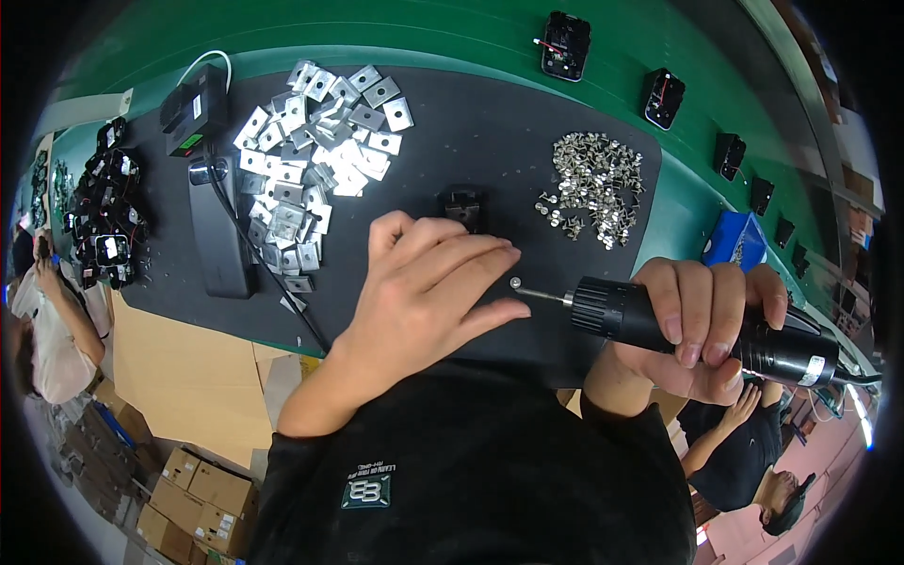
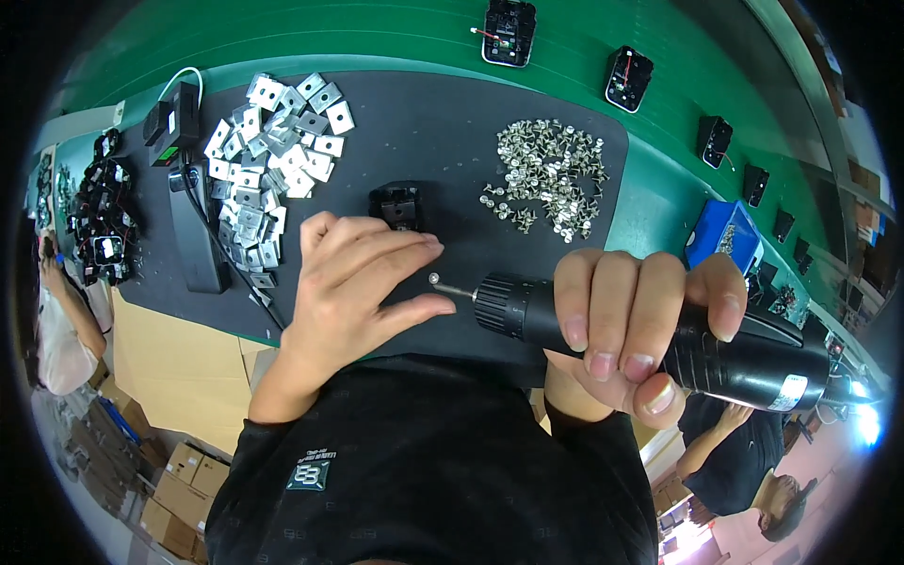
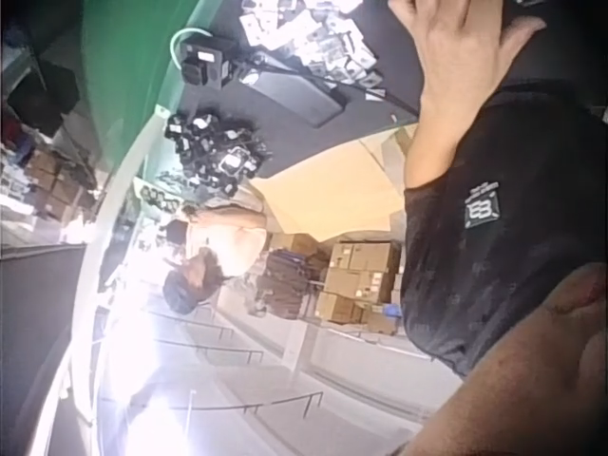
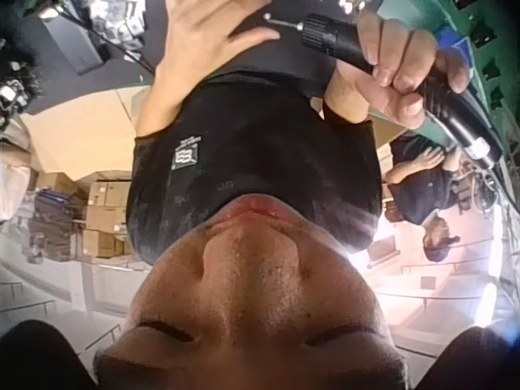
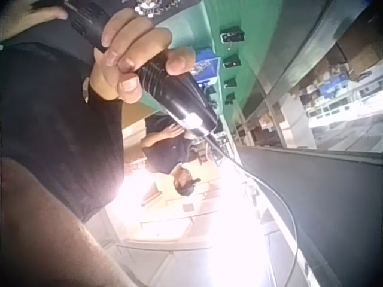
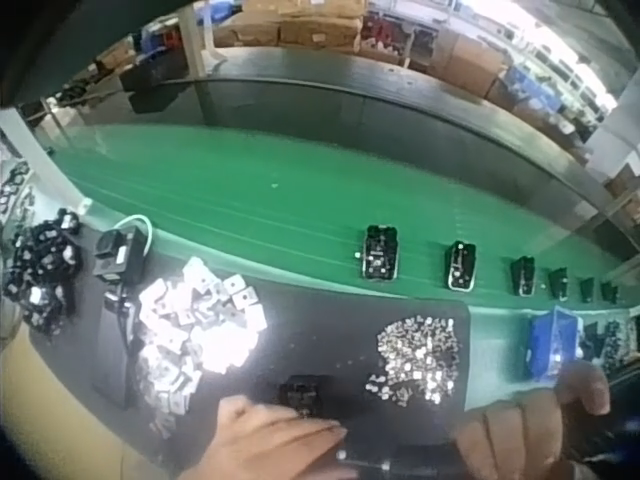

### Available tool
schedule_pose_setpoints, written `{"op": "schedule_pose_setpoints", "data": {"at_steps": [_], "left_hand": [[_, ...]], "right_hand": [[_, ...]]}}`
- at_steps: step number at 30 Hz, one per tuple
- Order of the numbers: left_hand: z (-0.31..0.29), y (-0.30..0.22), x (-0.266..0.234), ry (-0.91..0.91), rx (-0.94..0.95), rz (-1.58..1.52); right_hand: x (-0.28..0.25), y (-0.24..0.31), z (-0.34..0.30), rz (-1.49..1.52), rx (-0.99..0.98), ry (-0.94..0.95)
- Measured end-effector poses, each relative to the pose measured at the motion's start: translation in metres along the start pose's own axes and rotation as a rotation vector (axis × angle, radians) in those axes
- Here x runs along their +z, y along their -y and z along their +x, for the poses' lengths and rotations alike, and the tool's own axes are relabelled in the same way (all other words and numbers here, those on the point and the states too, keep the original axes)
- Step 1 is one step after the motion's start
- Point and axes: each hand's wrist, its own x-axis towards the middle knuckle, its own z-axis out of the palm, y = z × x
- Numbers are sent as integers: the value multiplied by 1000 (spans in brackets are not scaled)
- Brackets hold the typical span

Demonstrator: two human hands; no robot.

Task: The person screws metal plates into a plastic housing with an electric screwdriver, securing the components with screws on an assembly line.

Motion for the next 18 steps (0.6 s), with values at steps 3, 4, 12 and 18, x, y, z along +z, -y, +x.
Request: {"op": "schedule_pose_setpoints", "data": {"at_steps": [3, 4, 12, 18], "left_hand": [[-7, -2, 8, -46, -6, -17], [-8, -2, 8, -67, 4, -25], [-12, -2, 6, -64, 3, -60], [-11, -3, 2, -17, 28, -96]], "right_hand": [[6, -2, 3, 12, 16, 6], [6, -3, 3, 22, 36, 15], [14, -5, 3, 27, 29, -37], [16, -6, 5, 21, 19, -55]]}}
